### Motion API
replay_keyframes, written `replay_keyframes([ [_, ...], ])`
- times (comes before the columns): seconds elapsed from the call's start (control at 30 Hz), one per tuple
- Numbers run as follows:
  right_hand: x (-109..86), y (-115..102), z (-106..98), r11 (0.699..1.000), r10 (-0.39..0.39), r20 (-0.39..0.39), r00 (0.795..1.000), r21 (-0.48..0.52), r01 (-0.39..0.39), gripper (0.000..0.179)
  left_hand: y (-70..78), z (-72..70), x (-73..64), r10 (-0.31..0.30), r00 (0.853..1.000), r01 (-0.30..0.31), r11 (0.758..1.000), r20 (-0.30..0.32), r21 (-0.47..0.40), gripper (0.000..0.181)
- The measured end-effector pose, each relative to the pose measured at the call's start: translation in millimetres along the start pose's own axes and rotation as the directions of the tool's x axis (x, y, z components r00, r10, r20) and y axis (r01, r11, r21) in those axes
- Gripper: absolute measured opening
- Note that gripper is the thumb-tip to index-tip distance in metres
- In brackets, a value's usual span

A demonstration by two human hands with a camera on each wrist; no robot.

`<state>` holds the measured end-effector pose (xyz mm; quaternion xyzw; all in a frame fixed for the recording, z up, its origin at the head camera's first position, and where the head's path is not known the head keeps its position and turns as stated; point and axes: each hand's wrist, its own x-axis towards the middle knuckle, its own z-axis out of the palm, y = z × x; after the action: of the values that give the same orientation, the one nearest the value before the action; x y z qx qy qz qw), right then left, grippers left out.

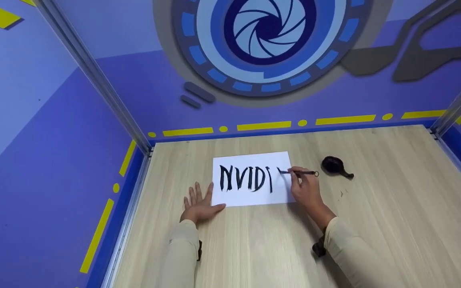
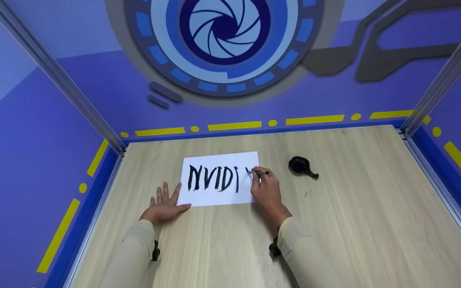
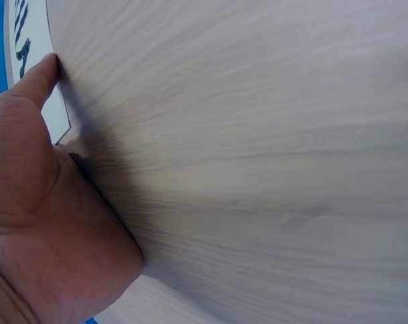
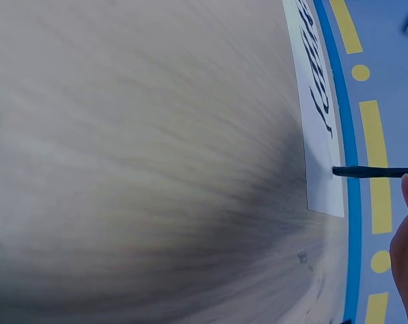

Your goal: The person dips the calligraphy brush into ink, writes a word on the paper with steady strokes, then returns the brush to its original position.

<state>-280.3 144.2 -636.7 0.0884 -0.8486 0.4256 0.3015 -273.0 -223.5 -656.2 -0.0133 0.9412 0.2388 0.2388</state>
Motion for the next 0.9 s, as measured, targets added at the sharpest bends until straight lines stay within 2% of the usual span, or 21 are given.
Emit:
replay_keyframes([
  [0.07,-0.4,-1.5,-1.6,1.000,0.017,0.003,1.000,0.002,-0.017,0.011,-1.7,2.4,1.7,-0.002,1.000,0.002,1.000,-0.007,0.002,0.104],
  [0.17,-0.3,-4.2,-5.1,0.996,0.087,0.038,0.996,-0.004,-0.087,0.010,-2.6,4.7,2.3,-0.006,1.000,0.006,1.000,-0.012,0.010,0.102],
  [0.3,0.5,-7.4,-9.6,0.985,0.170,0.072,0.983,0.003,-0.171,0.010,3.4,-0.9,-5.6,-0.002,1.000,0.002,1.000,-0.013,0.005,0.102],
  [0.4,0.3,-8.7,-11.4,0.979,0.200,0.072,0.977,0.037,-0.203,0.010,3.4,-1.4,-5.8,0.001,1.000,-0.001,1.000,-0.011,-0.001,0.103],
  [0.67,1.8,-17.1,-16.6,0.942,0.292,0.104,0.951,0.140,-0.304,0.013,-8.2,7.5,7.8,0.012,0.999,-0.011,1.000,-0.032,0.018,0.103],
  [0.8,5.4,-21.9,-19.6,0.927,0.322,0.105,0.941,0.169,-0.336,0.014,-6.9,6.6,7.2,0.005,1.000,-0.005,1.000,-0.021,0.016,0.103],
  [0.9,9.1,-24.0,-21.6,0.917,0.333,0.077,0.940,0.205,-0.342,0.016,-3.4,3.3,2.5,0.006,1.000,-0.006,1.000,-0.016,0.007,0.103],
])
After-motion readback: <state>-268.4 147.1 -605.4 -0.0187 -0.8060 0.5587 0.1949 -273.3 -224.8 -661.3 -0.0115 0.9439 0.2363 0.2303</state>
